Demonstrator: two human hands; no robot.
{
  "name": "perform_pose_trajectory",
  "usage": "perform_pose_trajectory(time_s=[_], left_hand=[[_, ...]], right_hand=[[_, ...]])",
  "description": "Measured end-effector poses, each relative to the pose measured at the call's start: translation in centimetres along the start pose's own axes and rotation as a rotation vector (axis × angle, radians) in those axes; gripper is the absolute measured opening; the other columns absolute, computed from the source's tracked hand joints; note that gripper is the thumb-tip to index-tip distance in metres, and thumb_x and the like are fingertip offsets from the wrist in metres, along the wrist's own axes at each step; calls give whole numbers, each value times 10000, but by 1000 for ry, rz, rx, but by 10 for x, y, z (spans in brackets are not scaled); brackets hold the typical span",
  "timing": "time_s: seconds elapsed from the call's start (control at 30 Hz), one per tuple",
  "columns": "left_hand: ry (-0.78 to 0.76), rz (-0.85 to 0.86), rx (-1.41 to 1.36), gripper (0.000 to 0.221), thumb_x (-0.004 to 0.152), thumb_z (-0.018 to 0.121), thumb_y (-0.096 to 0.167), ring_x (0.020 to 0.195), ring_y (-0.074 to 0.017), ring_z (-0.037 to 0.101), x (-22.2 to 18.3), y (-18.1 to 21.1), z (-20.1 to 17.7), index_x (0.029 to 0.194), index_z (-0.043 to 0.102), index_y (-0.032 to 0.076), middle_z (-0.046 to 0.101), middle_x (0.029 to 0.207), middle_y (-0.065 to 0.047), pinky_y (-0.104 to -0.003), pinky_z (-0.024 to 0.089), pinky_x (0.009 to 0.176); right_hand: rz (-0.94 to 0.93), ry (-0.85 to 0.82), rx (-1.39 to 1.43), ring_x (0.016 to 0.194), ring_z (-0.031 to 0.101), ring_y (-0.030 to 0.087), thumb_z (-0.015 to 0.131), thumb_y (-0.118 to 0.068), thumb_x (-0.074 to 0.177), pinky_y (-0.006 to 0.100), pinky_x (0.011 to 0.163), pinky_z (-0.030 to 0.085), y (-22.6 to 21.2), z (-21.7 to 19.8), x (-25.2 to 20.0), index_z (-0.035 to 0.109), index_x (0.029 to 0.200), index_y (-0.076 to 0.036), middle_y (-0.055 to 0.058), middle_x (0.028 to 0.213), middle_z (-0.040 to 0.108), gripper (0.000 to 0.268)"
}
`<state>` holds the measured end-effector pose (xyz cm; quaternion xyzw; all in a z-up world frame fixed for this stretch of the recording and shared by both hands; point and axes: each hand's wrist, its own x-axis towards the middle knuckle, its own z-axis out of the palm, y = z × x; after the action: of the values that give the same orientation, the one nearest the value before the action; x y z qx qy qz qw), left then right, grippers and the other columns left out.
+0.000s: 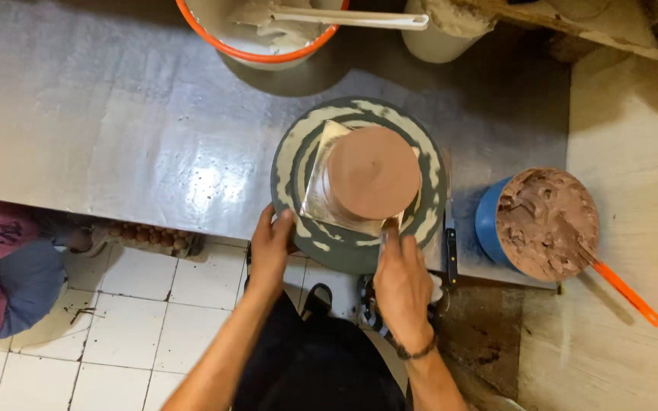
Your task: Applying and smoothing chocolate frosting on a cake using an offset spatula and a turntable.
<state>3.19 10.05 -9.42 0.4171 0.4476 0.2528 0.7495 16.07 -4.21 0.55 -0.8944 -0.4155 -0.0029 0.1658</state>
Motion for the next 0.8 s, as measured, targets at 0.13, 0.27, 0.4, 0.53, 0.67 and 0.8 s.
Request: perform_pose_trajectory(time_s=[0.13,0.27,0.4,0.53,0.67,0.8], left_hand=[[-30,-1,28,436,986,650,319,864,-152,667,4,11,9,1255,568,-14,716,1054,-122,-324,569,691],[-10,-53,-13,425,975,653,314,830,-145,671,-11,5,22,1242,574,-7,720,1025,-103,-308,579,650],[19,-70,-42,409,977,652,310,811,-141,650,-24,-2,33,1238,580,2,698,1015,-83,-304,571,640],[-27,-24,-154,446,973,640,344,887,-140,650,-40,-12,47,1259,584,6,706,1077,-83,-321,551,754],[-70,-84,-74,588,998,641,463,1059,-141,654,-34,-80,22,1321,532,-16,700,1195,-78,-323,517,941],[-43,-297,27,701,934,596,560,985,-225,671,0,-46,-8,1350,568,-3,706,1142,-109,-395,529,875]], right_hand=[[65,8,-28,867,626,381,586,-80,964,479,697,516,-3,14,-2,591,1323,-29,156,966,618,363],[91,-27,87,865,623,389,574,-70,961,471,663,513,-28,9,0,548,1394,5,182,994,620,441],[17,-48,108,914,619,376,554,-53,945,455,742,526,-41,23,-9,519,1431,41,178,973,618,496],[-82,-26,223,941,618,379,562,-73,949,445,769,526,-55,22,-10,493,1438,71,186,1030,625,515],[-97,-57,193,923,616,375,585,-135,979,449,735,529,-44,12,-10,507,1418,45,175,1007,615,481],[20,-155,10,878,608,367,558,-57,909,478,664,514,-13,-2,-4,545,1428,-6,172,944,592,521]])
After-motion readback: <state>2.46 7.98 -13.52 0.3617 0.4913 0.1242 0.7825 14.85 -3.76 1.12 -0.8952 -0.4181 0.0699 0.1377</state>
